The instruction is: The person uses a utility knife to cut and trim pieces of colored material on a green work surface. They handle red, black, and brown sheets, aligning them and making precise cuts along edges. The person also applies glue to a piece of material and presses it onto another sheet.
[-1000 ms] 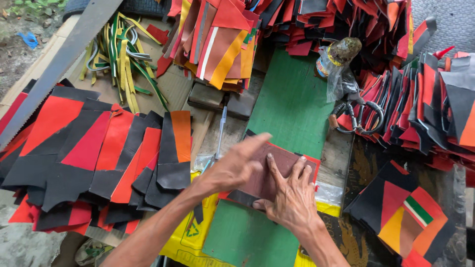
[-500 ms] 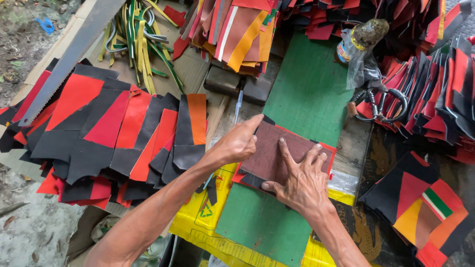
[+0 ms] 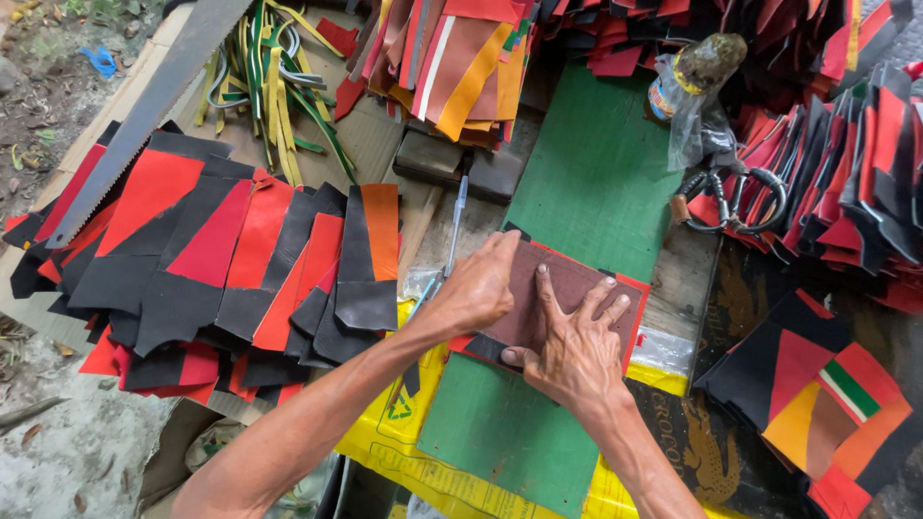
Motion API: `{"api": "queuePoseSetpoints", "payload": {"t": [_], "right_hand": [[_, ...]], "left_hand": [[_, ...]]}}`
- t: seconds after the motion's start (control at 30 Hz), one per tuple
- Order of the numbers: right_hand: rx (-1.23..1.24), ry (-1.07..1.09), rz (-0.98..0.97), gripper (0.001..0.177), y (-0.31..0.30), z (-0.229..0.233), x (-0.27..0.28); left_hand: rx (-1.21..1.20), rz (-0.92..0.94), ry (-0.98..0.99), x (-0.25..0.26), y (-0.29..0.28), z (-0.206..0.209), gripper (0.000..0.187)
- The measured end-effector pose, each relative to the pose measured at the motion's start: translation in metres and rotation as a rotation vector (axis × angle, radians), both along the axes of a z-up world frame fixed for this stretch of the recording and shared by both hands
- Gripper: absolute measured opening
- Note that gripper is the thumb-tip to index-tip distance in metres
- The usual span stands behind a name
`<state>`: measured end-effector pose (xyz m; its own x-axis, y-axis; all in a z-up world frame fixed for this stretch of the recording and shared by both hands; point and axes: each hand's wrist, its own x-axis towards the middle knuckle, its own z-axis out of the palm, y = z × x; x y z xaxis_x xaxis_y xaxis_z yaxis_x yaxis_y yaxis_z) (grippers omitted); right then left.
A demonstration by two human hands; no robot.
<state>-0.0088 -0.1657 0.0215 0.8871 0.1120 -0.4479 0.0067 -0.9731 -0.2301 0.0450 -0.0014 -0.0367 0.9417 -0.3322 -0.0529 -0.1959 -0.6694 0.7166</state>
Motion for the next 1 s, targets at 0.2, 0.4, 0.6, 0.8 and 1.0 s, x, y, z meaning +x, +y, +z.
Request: {"api": "queuePoseSetpoints", "payload": {"t": [0.2, 0.4, 0.6, 0.8, 1.0], "right_hand": [[0.007, 0.032, -0.011, 0.124, 0.001, 0.001, 0.001], [-0.019, 0.036, 0.006, 0.119, -0.005, -0.015, -0.004], [0.114, -0.034, -0.019, 0.107, -0.007, -0.033, -0.008], [0.193, -0.113, 0.008, 0.102, -0.011, -0.036, -0.007], [0.015, -0.237, 0.036, 0.103, -0.006, -0.036, -0.012]], "left_hand": [[0.049, -0.039, -0.031, 0.016, 0.003, 0.021, 0.055], [0.392, -0.204, -0.121, 0.032, -0.067, 0.030, 0.022], [0.053, -0.765, -0.183, 0.051, -0.150, -0.007, 0.045], [0.298, -0.825, -0.074, 0.051, -0.157, -0.013, 0.029], [0.409, -0.848, -0.028, 0.033, -0.160, 0.015, 0.034]]}}
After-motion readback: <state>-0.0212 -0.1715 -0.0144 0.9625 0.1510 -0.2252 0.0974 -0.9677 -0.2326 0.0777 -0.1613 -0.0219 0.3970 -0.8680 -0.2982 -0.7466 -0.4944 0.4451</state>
